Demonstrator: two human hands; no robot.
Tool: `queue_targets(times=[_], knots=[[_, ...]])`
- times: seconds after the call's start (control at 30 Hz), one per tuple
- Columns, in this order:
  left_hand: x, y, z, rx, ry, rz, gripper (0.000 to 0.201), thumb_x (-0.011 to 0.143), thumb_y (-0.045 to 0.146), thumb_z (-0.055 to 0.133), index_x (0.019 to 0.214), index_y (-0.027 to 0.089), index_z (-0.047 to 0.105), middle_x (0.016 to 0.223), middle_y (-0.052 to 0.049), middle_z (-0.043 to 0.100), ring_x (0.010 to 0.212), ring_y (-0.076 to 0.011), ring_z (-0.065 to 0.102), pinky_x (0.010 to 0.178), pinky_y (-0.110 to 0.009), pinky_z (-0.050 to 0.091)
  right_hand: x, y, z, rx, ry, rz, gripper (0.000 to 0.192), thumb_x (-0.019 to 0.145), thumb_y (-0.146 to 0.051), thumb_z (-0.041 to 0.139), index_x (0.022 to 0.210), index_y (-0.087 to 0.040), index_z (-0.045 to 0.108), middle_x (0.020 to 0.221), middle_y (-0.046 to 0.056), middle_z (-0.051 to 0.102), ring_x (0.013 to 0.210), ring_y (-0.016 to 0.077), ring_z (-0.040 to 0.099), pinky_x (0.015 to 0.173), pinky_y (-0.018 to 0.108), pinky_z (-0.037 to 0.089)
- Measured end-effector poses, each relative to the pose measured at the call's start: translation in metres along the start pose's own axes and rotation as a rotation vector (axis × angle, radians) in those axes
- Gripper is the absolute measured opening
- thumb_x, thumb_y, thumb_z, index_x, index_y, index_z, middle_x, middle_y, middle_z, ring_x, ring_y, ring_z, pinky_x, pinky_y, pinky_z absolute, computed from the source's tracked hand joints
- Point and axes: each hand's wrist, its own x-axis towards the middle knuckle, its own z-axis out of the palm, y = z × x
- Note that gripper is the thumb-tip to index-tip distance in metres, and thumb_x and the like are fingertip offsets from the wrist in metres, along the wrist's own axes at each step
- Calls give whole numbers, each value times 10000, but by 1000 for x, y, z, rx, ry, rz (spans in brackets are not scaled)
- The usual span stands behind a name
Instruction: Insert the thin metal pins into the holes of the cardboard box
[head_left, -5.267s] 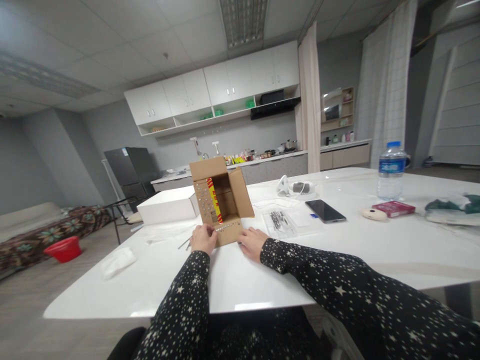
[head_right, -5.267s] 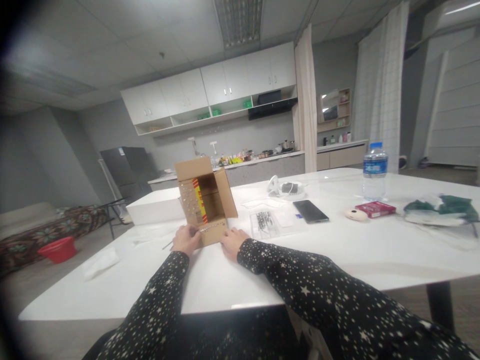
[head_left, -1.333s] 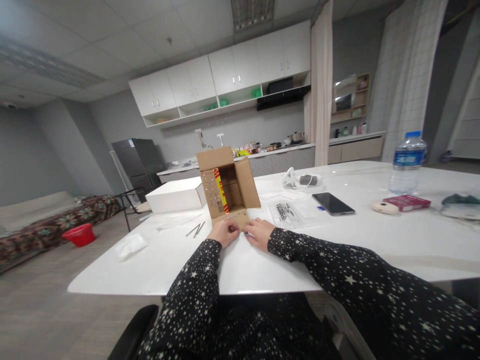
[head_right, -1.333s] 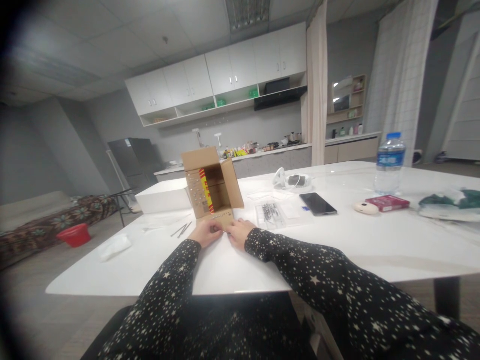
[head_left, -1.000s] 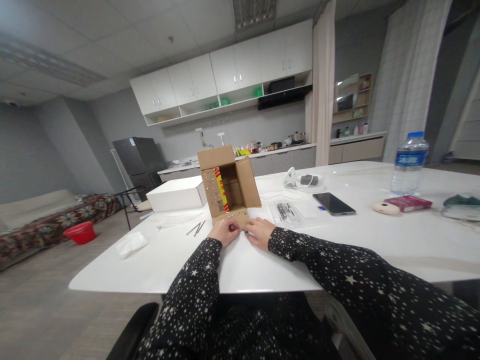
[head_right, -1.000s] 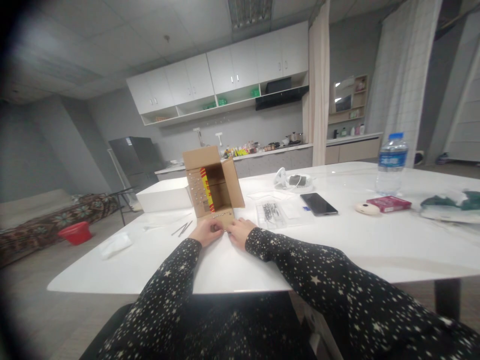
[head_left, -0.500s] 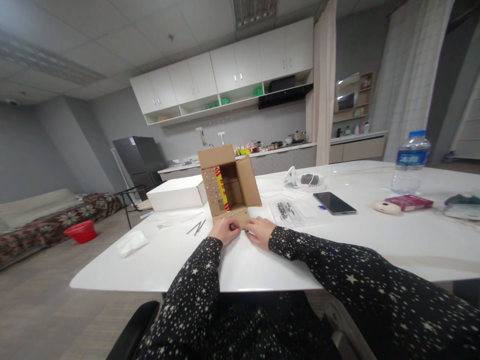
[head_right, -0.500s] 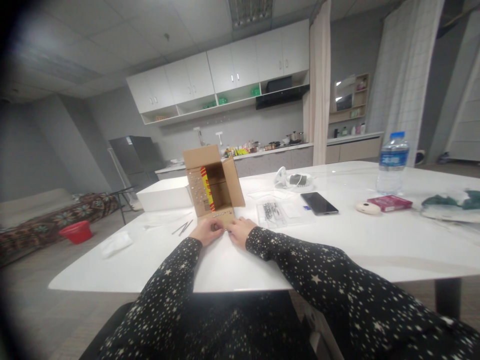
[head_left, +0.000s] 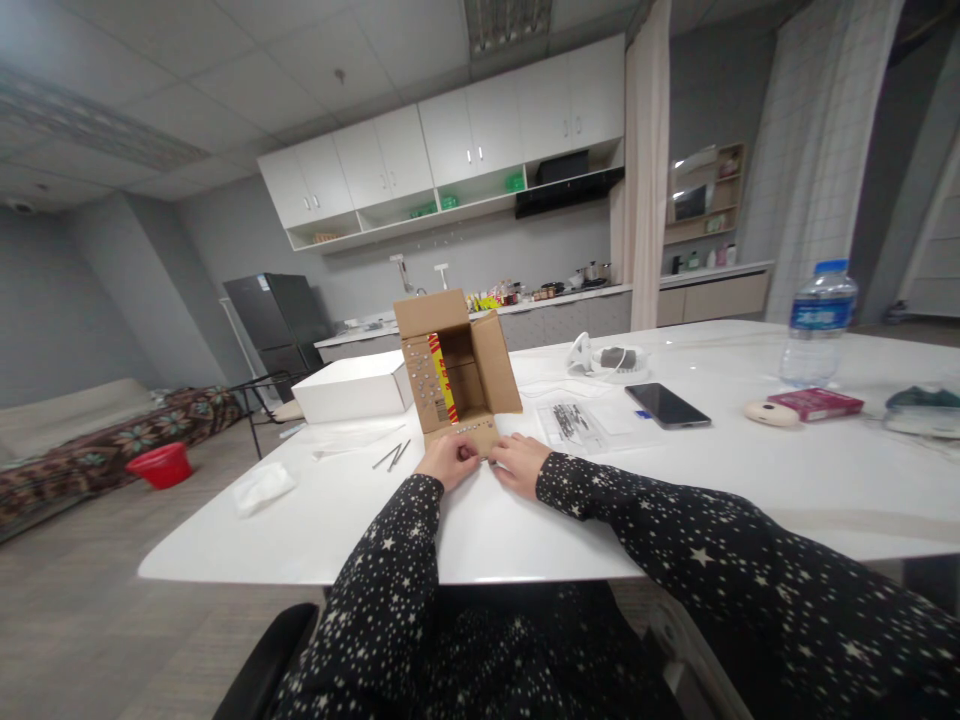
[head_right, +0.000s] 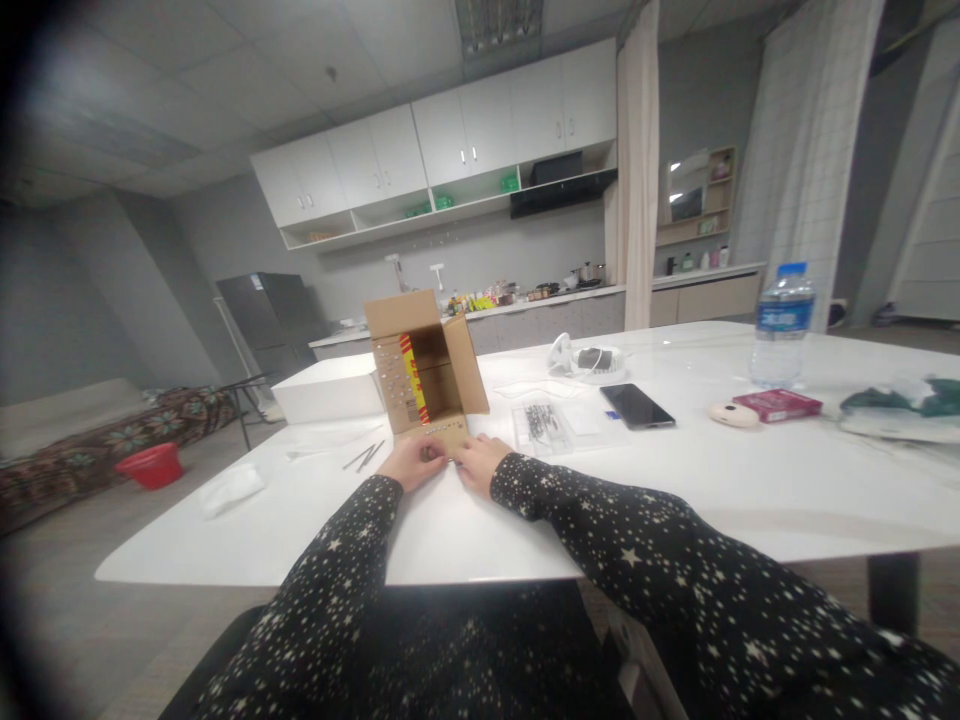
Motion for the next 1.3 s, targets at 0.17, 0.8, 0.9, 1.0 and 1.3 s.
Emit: queue_targets(times=[0.17,0.8,0.9,1.0,1.3], knots=[[0,0,0,3,10,5,151,713,302,587,708,169,658,639,0,616,609,-121,524,588,-235,392,0,-1,-1,-6,0,2,269,861,-270,462,1073,-226,621,1040,79,597,940,220,511,799,342,397],[2,-3,-8,195,221,-254,157,743,261,547,879,224,617,890,-35,614,902,-197,568,782,-321,416,0,-1,-4,4,-34,12,240,859,-268,476,1035,-220,631,1035,78,593,951,222,511,778,333,394],[1,-2,-9,207,230,-310,191,730,261,563,914,230,605,930,-40,617,933,-203,564,792,-328,410,0,-1,-3,6,-21,9,236,861,-264,475,1032,-218,631,1031,77,594,953,220,510,782,331,392],[1,-3,-8,218,257,-358,206,717,263,574,921,236,595,927,-39,615,935,-212,562,790,-334,409,0,0,-2,-2,-20,10,240,857,-260,476,1030,-215,636,1032,78,598,955,221,511,777,328,395],[2,-4,-6,221,302,-438,168,726,293,562,882,232,580,952,-59,607,982,-244,547,834,-387,397,0,1,1,-9,4,-2,242,851,-256,475,1026,-214,636,1028,73,607,943,224,520,773,330,399]])
